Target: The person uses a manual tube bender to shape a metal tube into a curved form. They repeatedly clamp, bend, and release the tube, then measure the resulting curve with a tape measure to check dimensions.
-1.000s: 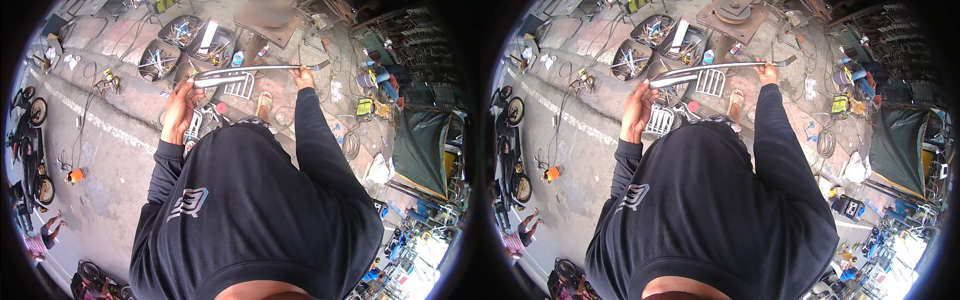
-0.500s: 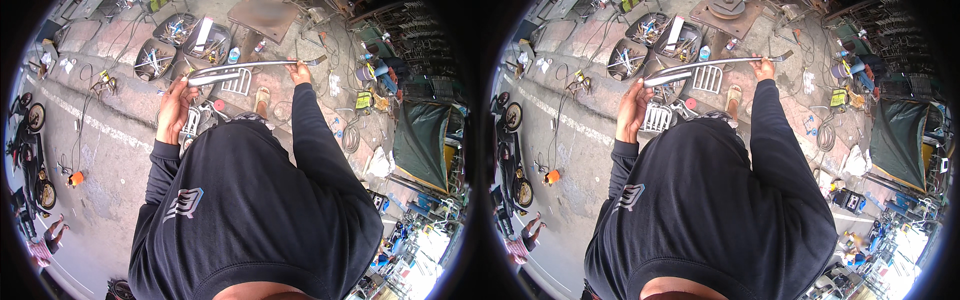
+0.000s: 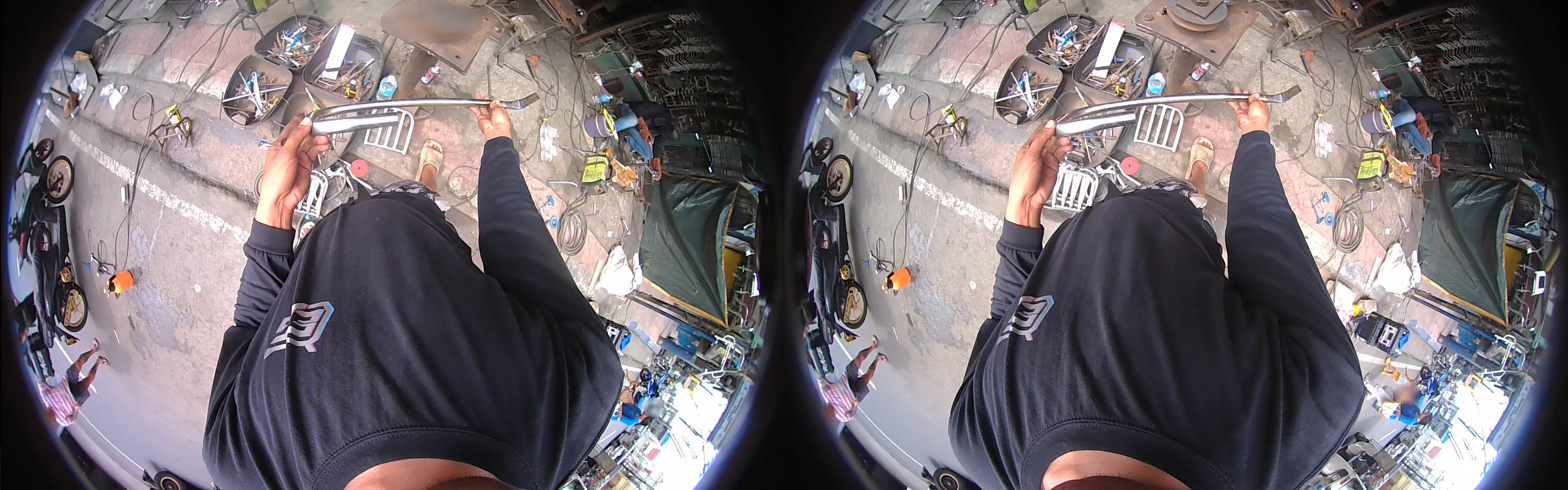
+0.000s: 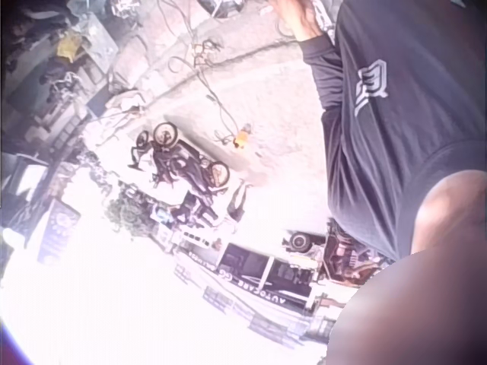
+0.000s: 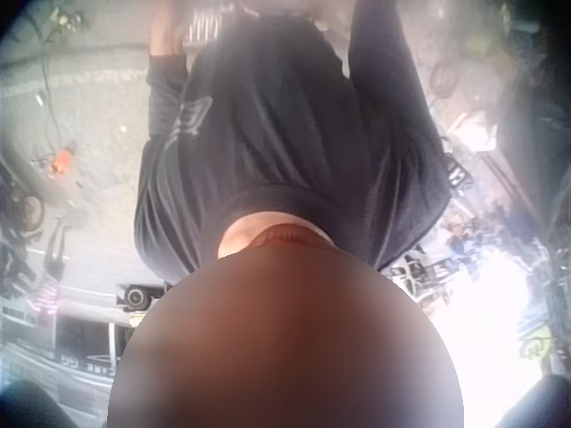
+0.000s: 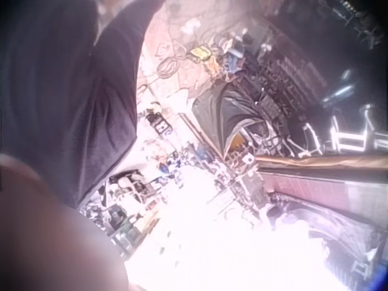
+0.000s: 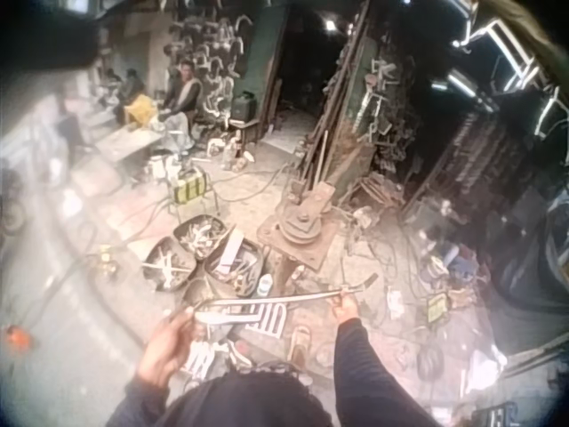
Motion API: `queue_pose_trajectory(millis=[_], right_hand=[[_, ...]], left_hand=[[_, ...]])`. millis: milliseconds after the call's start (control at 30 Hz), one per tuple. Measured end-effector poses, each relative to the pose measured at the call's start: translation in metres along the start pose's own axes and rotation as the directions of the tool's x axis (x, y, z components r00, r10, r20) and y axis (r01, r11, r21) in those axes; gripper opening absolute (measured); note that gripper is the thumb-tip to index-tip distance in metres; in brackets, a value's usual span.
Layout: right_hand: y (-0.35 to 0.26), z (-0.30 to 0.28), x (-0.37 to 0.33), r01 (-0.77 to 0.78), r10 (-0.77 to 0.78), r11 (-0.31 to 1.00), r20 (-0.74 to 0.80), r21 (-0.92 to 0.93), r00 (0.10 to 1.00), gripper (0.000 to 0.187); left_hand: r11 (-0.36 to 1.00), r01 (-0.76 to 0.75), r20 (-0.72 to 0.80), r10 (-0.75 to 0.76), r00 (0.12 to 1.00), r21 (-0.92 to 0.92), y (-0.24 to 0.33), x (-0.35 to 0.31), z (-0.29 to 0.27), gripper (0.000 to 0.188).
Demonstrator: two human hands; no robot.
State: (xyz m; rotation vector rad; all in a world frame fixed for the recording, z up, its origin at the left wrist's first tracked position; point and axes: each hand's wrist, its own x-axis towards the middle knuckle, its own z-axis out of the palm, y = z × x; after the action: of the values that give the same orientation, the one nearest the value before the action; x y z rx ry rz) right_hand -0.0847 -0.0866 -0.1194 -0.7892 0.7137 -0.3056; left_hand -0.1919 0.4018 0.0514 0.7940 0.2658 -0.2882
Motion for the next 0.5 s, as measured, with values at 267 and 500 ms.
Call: queue_pose_trajectory(millis=[267,500], right_hand=[[0.004,-0.006,0.002,0.001,-0.001,1.000,-0.004,-0.007,1.000,0.022],[0.017,0.014,-0.017,-0.006,0.006,1.000,0.001,-0.002,1.000,0.022]], left_hand=[[1.000,0.016,0.042,-0.015,0.999,-0.018,0.002,0.002,-0.002,0.053],[0.999,-0.029,-0.027,0.029,0.999,-0.020,0.010,-0.004,-0.018,0.066]])
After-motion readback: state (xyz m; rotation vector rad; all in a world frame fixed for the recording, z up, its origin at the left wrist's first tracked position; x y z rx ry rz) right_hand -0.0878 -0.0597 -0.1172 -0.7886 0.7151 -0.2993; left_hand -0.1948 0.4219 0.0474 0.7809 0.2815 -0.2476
